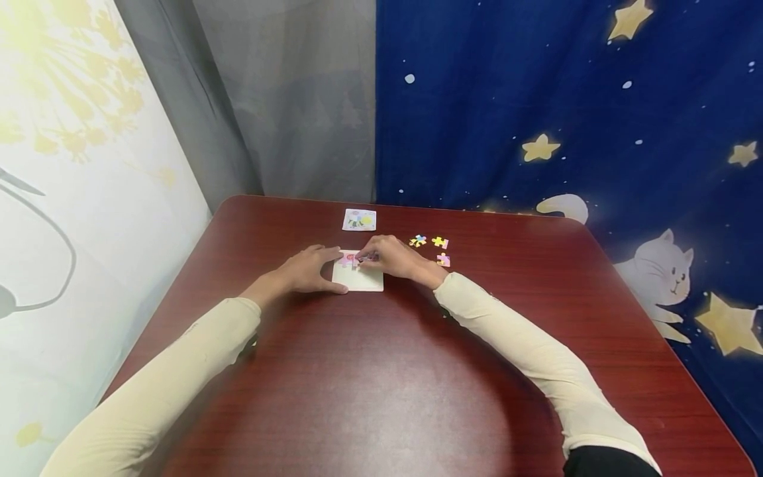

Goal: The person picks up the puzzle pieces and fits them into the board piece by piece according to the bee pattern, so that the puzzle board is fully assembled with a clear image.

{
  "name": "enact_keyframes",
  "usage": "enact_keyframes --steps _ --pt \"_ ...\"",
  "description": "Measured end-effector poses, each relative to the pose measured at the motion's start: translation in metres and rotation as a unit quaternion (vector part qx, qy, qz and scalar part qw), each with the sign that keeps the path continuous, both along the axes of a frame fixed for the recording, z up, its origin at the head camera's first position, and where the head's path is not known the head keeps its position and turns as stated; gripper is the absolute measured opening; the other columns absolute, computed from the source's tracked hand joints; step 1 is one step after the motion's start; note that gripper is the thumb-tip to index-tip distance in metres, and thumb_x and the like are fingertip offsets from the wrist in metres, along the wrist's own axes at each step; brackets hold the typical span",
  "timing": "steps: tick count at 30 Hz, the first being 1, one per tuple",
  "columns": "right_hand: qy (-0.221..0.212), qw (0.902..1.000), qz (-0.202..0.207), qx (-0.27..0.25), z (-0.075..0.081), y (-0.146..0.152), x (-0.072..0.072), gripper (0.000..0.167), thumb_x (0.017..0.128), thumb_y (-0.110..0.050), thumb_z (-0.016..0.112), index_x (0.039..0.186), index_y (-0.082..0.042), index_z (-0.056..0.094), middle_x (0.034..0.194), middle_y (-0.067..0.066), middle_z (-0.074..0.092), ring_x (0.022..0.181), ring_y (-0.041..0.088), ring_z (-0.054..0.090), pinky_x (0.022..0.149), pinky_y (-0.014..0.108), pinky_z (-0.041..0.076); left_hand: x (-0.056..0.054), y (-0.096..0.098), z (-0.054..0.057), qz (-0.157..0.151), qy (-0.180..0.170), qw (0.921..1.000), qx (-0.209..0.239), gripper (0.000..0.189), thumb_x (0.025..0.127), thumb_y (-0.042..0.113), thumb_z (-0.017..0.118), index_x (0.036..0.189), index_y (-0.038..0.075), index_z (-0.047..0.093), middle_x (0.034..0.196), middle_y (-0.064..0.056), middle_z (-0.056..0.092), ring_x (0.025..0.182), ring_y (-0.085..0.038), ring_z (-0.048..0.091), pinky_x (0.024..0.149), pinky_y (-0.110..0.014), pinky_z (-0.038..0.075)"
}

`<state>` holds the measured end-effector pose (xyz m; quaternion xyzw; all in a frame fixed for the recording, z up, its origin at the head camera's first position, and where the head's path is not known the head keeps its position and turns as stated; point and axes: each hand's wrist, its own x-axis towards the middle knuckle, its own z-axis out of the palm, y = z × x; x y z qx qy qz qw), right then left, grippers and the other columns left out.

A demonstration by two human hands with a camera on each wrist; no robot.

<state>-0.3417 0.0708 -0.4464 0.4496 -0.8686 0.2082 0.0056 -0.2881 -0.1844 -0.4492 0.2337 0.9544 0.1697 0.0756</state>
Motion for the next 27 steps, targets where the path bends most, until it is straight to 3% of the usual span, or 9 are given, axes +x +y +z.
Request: enact_keyframes --steps 11,20,27 --pt "0.000 0.9998 0.019 0.000 -0.007 -0.019 0.005 0.021 0.097 -0.017 0.076 0.117 -0.011 0.080 0.107 0.004 0.074 0.095 0.011 0.066 0.084 0.025 0.053 0.000 -0.001 -0.001 -0.003 0.006 1.0000 0.006 0.098 0.080 0.063 0.082 0.156 0.010 0.049 0.160 -0.011 0.046 0.149 -0.042 0.035 0.111 -0.066 0.037" --pt "0.005 0.9992 0.019 0.035 -0.007 -0.032 0.007 0.022 0.098 -0.023 0.075 0.118 -0.014 0.080 0.112 0.003 0.075 0.105 0.014 0.067 0.094 0.028 0.052 -0.001 -0.002 -0.002 -0.005 0.005 0.9999 0.010 0.098 0.080 0.064 0.081 0.156 0.011 0.049 0.161 -0.010 0.045 0.150 -0.042 0.033 0.112 -0.067 0.036" --pt "0.008 0.9989 0.020 0.042 -0.004 -0.037 0.010 0.022 0.097 -0.021 0.076 0.118 -0.013 0.080 0.111 0.004 0.074 0.104 0.016 0.066 0.092 0.030 0.053 0.000 -0.001 0.000 -0.008 0.005 0.9999 0.009 0.097 0.081 0.063 0.081 0.156 0.010 0.048 0.161 -0.011 0.045 0.150 -0.044 0.032 0.112 -0.068 0.035"
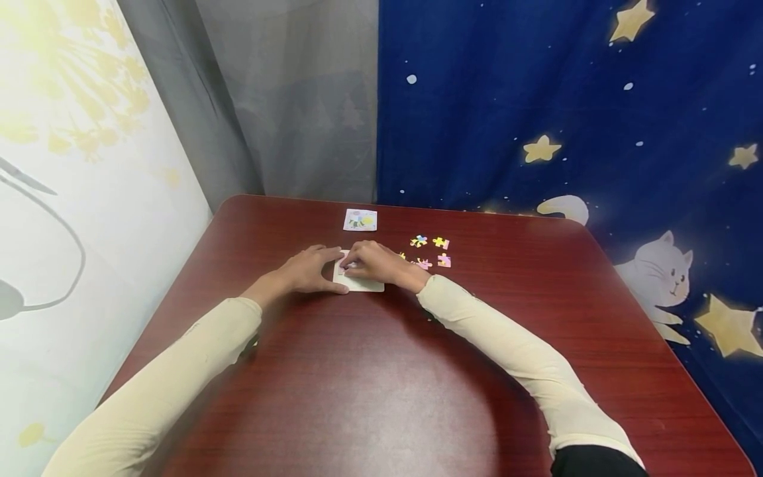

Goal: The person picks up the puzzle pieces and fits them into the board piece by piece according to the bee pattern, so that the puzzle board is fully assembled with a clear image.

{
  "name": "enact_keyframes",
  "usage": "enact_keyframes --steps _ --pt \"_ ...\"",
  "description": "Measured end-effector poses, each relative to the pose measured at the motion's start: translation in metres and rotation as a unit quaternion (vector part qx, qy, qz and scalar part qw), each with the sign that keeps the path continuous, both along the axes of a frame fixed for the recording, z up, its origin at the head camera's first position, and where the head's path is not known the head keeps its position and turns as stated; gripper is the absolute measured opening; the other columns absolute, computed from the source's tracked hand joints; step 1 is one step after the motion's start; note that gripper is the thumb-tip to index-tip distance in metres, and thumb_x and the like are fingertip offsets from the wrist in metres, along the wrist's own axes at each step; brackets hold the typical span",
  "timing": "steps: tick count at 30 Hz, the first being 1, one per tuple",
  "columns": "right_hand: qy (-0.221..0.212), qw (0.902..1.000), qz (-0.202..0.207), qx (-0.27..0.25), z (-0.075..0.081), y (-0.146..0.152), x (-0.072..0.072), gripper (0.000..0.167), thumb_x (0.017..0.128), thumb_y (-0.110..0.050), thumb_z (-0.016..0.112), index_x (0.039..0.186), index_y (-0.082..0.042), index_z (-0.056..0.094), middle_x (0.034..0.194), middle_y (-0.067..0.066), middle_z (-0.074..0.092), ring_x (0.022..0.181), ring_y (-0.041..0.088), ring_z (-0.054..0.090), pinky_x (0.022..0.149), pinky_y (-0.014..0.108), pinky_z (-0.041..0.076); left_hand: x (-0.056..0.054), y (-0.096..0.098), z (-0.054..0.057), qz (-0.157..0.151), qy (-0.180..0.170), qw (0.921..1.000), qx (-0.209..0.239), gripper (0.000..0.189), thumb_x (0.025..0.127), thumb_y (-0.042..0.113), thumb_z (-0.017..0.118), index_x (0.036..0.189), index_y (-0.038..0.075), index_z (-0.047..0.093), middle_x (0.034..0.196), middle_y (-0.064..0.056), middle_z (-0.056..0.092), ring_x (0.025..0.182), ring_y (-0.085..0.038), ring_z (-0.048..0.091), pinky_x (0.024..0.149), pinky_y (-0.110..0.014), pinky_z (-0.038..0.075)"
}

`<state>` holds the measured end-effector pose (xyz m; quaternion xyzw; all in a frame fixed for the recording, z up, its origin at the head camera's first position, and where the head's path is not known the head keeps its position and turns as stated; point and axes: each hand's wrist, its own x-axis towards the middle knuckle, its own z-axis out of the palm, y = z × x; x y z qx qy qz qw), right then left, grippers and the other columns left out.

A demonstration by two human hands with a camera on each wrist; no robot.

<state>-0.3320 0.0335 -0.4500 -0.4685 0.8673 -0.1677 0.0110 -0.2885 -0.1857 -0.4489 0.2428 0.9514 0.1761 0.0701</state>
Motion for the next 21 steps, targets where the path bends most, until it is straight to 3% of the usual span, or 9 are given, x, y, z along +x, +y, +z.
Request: enact_keyframes --steps 9,21 --pt "-0.004 0.9999 -0.004 0.012 0.0003 -0.0013 0.0006 0.023 0.098 -0.021 0.075 0.119 -0.013 0.080 0.114 0.006 0.072 0.104 0.016 0.065 0.093 0.029 0.052 0.0003 0.0004 0.0013 -0.004 0.004 1.0000 -0.002 0.097 0.081 0.063 0.081 0.156 0.010 0.049 0.161 -0.010 0.045 0.150 -0.044 0.033 0.112 -0.067 0.035" --pt "-0.007 0.9998 -0.006 -0.016 -0.0037 0.0002 0.0012 0.020 0.097 -0.020 0.076 0.116 -0.013 0.080 0.111 0.004 0.074 0.103 0.016 0.067 0.092 0.030 0.053 0.0005 0.0008 0.0008 -0.002 0.003 1.0000 -0.002 0.097 0.080 0.064 0.081 0.155 0.011 0.049 0.162 -0.010 0.044 0.150 -0.044 0.032 0.113 -0.067 0.034"
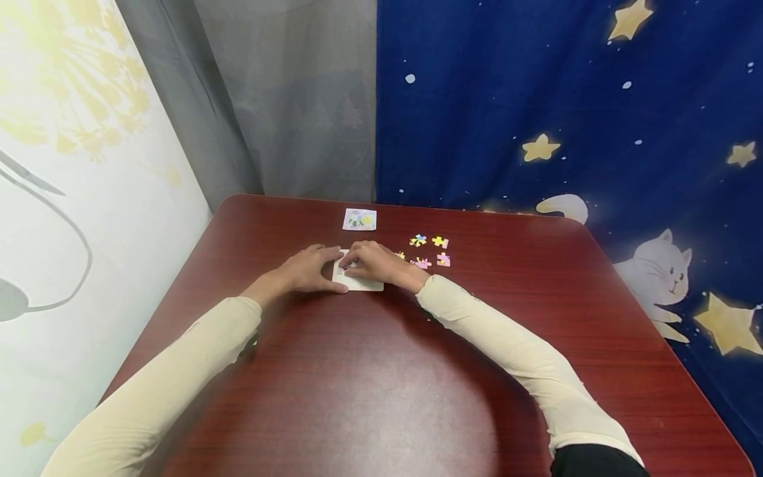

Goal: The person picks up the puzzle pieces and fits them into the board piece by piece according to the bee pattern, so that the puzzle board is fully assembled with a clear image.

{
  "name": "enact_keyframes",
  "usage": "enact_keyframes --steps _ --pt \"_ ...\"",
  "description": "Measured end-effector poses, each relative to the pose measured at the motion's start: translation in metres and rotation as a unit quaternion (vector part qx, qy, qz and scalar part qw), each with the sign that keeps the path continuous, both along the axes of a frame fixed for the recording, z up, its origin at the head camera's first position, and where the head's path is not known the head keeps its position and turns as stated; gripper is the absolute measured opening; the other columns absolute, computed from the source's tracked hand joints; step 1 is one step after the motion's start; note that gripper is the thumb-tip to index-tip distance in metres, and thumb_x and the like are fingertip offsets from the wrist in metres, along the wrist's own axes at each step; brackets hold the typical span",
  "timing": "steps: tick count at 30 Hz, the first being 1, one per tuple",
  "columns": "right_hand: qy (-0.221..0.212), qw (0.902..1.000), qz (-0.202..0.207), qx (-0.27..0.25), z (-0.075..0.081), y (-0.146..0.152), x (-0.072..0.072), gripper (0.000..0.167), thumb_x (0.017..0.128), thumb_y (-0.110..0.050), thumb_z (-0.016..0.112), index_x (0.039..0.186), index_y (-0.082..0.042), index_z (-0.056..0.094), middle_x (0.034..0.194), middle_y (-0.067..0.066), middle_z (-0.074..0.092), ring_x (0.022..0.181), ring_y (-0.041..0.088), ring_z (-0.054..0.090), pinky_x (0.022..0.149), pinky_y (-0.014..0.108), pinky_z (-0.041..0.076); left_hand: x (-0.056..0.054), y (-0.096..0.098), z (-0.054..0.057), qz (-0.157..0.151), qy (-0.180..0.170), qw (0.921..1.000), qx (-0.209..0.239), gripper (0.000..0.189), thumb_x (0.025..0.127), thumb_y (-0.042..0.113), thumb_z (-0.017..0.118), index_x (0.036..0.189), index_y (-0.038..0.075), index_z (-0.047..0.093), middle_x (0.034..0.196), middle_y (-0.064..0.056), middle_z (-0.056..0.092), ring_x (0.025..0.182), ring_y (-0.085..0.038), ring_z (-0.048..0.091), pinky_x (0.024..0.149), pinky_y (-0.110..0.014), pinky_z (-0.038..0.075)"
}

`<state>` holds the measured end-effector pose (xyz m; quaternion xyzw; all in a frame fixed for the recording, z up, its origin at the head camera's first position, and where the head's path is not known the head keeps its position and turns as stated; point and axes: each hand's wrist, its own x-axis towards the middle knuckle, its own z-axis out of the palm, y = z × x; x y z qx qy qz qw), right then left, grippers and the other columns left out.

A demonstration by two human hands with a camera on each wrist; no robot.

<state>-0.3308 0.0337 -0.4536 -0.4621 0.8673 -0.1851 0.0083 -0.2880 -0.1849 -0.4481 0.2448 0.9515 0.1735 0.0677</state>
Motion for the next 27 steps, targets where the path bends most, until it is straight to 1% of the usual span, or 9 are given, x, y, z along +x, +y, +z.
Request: enact_keyframes --steps 8,13,19,22,27 --pt "0.008 0.9999 0.007 0.001 -0.003 0.003 0.002 0.021 0.099 -0.021 0.074 0.118 -0.014 0.080 0.113 0.003 0.073 0.107 0.016 0.065 0.095 0.029 0.052 0.000 -0.001 -0.006 0.003 0.005 1.0000 -0.002 0.098 0.080 0.066 0.080 0.155 0.011 0.050 0.160 -0.011 0.046 0.149 -0.044 0.034 0.110 -0.069 0.036" --pt "0.010 0.9997 0.007 -0.021 -0.002 0.007 0.002 0.021 0.096 -0.018 0.077 0.117 -0.012 0.080 0.111 0.004 0.074 0.103 0.016 0.067 0.092 0.029 0.053 0.002 -0.002 -0.003 0.006 0.002 1.0000 -0.002 0.098 0.080 0.067 0.080 0.155 0.010 0.050 0.161 -0.012 0.045 0.149 -0.043 0.034 0.110 -0.068 0.036" --pt "0.006 0.9995 0.000 -0.031 0.000 0.015 -0.002 0.024 0.096 -0.015 0.077 0.119 -0.008 0.078 0.109 0.006 0.074 0.100 0.015 0.069 0.086 0.026 0.055 0.002 -0.001 -0.001 0.005 0.003 1.0000 -0.005 0.097 0.081 0.065 0.080 0.154 0.009 0.051 0.159 -0.013 0.047 0.148 -0.044 0.035 0.110 -0.067 0.037" --pt "0.000 0.9994 -0.006 -0.035 0.002 0.021 -0.005 0.024 0.096 -0.014 0.077 0.119 -0.007 0.078 0.109 0.006 0.075 0.101 0.015 0.070 0.087 0.028 0.055 0.001 -0.001 -0.002 0.004 0.003 1.0000 -0.005 0.097 0.081 0.065 0.080 0.154 0.009 0.050 0.159 -0.013 0.047 0.148 -0.044 0.035 0.110 -0.068 0.037" --pt "0.003 0.9994 -0.023 -0.024 0.007 0.033 -0.010 0.024 0.097 -0.016 0.076 0.120 -0.007 0.077 0.111 0.006 0.075 0.102 0.017 0.069 0.090 0.030 0.055 -0.001 0.000 -0.002 0.002 0.005 0.9999 -0.010 0.097 0.081 0.066 0.079 0.155 0.010 0.050 0.160 -0.013 0.046 0.148 -0.043 0.035 0.111 -0.067 0.037"
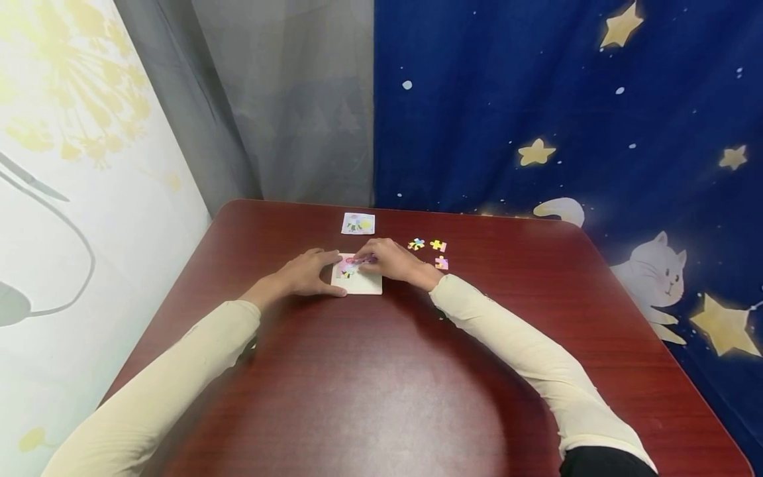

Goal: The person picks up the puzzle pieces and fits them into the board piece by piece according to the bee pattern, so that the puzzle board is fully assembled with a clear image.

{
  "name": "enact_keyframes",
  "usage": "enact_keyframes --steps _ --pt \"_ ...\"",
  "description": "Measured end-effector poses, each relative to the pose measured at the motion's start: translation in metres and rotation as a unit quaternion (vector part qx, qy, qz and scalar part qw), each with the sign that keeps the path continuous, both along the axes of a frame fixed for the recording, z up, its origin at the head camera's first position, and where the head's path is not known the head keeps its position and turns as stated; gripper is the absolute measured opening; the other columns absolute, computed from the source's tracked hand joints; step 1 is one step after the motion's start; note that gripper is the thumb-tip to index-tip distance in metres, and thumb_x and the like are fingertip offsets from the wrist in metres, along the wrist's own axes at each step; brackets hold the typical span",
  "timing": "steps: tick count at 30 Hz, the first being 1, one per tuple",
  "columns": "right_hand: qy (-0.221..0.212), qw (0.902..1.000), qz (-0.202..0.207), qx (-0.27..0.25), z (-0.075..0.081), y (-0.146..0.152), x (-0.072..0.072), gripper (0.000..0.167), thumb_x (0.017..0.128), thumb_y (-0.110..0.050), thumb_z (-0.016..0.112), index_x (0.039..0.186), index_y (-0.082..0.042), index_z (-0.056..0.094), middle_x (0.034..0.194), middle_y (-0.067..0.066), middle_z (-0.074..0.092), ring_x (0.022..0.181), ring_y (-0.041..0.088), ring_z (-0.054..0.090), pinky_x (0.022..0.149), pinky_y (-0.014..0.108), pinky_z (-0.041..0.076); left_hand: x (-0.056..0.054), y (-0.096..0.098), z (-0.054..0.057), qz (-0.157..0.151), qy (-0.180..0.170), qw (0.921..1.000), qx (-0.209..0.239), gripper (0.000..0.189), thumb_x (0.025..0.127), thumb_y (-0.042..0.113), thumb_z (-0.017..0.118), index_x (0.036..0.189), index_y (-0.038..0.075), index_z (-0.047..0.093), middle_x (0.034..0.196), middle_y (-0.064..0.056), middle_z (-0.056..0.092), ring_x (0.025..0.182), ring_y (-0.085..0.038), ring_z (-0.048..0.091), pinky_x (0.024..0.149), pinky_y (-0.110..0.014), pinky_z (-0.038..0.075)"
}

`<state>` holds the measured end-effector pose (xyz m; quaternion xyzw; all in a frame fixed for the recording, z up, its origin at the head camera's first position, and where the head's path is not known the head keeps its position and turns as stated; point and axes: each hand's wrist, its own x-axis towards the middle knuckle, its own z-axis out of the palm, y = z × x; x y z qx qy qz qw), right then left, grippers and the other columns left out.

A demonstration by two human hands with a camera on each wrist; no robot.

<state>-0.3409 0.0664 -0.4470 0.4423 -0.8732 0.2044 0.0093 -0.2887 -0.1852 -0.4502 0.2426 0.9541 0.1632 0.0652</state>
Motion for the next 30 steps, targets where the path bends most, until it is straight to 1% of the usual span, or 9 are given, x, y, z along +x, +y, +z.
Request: enact_keyframes --steps 5,9,14,20,26,30 --pt "-0.006 0.9997 -0.023 0.005 0.003 0.015 -0.009 0.027 0.097 -0.017 0.076 0.122 -0.006 0.077 0.114 0.008 0.075 0.104 0.020 0.068 0.092 0.034 0.054 0.000 0.001 -0.001 0.004 -0.002 1.0000 -0.003 0.097 0.081 0.066 0.079 0.155 0.011 0.050 0.161 -0.013 0.045 0.149 -0.043 0.034 0.111 -0.067 0.036" --pt "-0.014 0.9986 -0.050 0.007 0.005 0.029 -0.018 0.028 0.097 -0.019 0.076 0.123 -0.007 0.077 0.115 0.006 0.074 0.107 0.018 0.068 0.095 0.034 0.054 0.001 0.002 -0.002 0.008 -0.007 0.9999 0.000 0.098 0.081 0.066 0.079 0.156 0.011 0.049 0.161 -0.013 0.044 0.149 -0.042 0.034 0.112 -0.067 0.035" --pt "-0.014 0.9958 -0.089 0.012 0.007 0.047 -0.028 0.028 0.097 -0.019 0.076 0.122 -0.007 0.077 0.114 0.008 0.074 0.105 0.017 0.068 0.093 0.034 0.055 0.001 0.002 -0.003 0.008 -0.008 0.9999 0.005 0.098 0.081 0.065 0.080 0.156 0.011 0.048 0.162 -0.014 0.043 0.150 -0.042 0.033 0.113 -0.066 0.034" --pt "-0.009 0.9927 -0.118 0.020 0.008 0.066 -0.037 0.027 0.097 -0.017 0.076 0.121 -0.006 0.077 0.113 0.011 0.074 0.103 0.020 0.069 0.092 0.035 0.055 0.000 0.002 -0.003 0.004 0.000 1.0000 0.009 0.097 0.081 0.062 0.082 0.155 0.009 0.049 0.161 -0.014 0.044 0.149 -0.042 0.034 0.114 -0.064 0.034" --pt "-0.004 0.9871 -0.158 0.025 0.006 0.084 -0.043 0.027 0.095 -0.016 0.078 0.119 -0.004 0.077 0.113 0.012 0.074 0.104 0.023 0.069 0.093 0.038 0.055 0.000 0.001 -0.001 0.007 -0.002 1.0000 0.006 0.098 0.080 0.062 0.083 0.156 0.010 0.049 0.162 -0.012 0.043 0.150 -0.041 0.034 0.116 -0.063 0.033" --pt "-0.011 0.9822 -0.185 0.033 0.006 0.094 -0.046 0.028 0.094 -0.017 0.079 0.119 -0.005 0.077 0.115 0.011 0.076 0.109 0.023 0.069 0.096 0.041 0.054 0.001 0.000 -0.001 0.006 -0.003 1.0000 0.006 0.098 0.079 0.063 0.083 0.155 0.011 0.049 0.163 -0.012 0.043 0.150 -0.041 0.033 0.116 -0.063 0.033"
